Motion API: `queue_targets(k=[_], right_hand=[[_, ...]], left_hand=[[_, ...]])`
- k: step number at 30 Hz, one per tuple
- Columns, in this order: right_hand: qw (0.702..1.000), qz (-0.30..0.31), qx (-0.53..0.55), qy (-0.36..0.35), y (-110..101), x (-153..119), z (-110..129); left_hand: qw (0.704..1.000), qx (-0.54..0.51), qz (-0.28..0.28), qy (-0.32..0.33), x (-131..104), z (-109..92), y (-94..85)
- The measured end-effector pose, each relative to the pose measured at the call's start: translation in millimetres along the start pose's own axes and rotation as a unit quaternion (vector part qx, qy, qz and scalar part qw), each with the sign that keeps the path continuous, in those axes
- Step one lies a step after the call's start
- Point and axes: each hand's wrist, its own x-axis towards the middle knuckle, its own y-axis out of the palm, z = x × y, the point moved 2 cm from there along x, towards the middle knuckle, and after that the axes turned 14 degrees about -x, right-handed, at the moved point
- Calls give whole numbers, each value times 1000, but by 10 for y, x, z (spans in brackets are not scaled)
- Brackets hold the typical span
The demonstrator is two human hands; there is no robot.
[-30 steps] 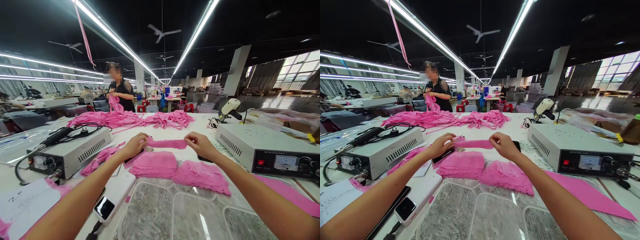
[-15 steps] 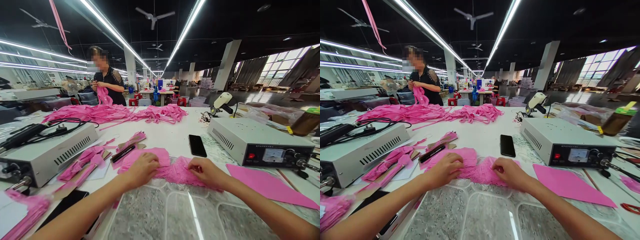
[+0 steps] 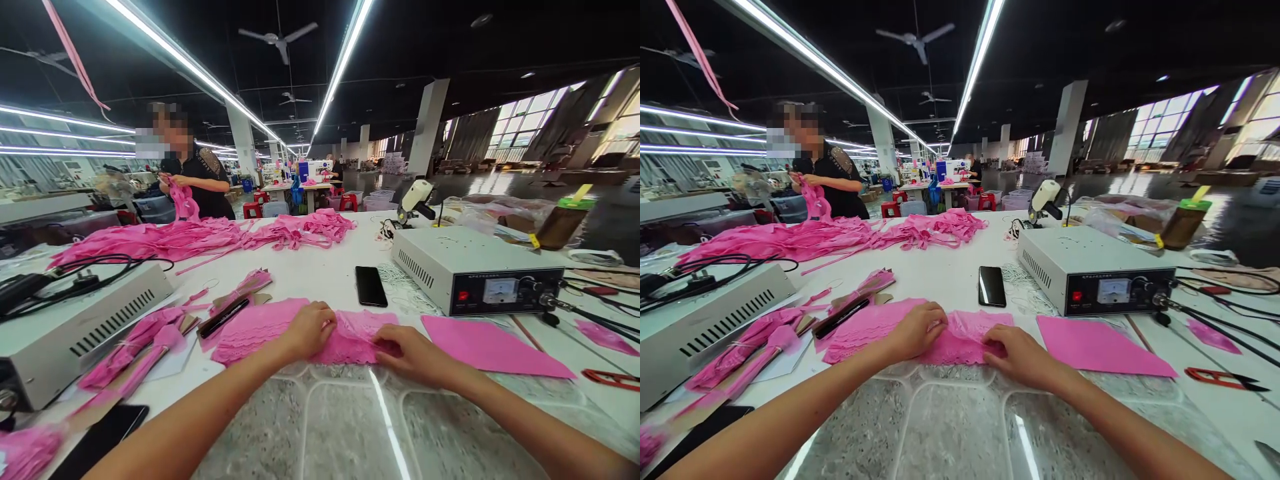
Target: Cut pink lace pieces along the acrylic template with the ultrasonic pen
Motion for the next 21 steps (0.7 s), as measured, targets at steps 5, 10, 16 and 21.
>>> queue_targets(k=[5, 10, 16, 21], right_hand=[[997, -77, 6, 30, -56, 168, 221], [989, -127, 63, 50, -218, 402, 377], [973, -164, 145, 71, -677, 242, 404], [954, -210, 175, 122, -1029, -247, 330]], left_hand=[[998, -53, -33, 14, 89, -194, -64], [986, -138, -86, 18, 166, -336, -124], [963, -259, -78, 18, 168, -416, -77], [956, -289, 43, 33, 311, -588, 31]])
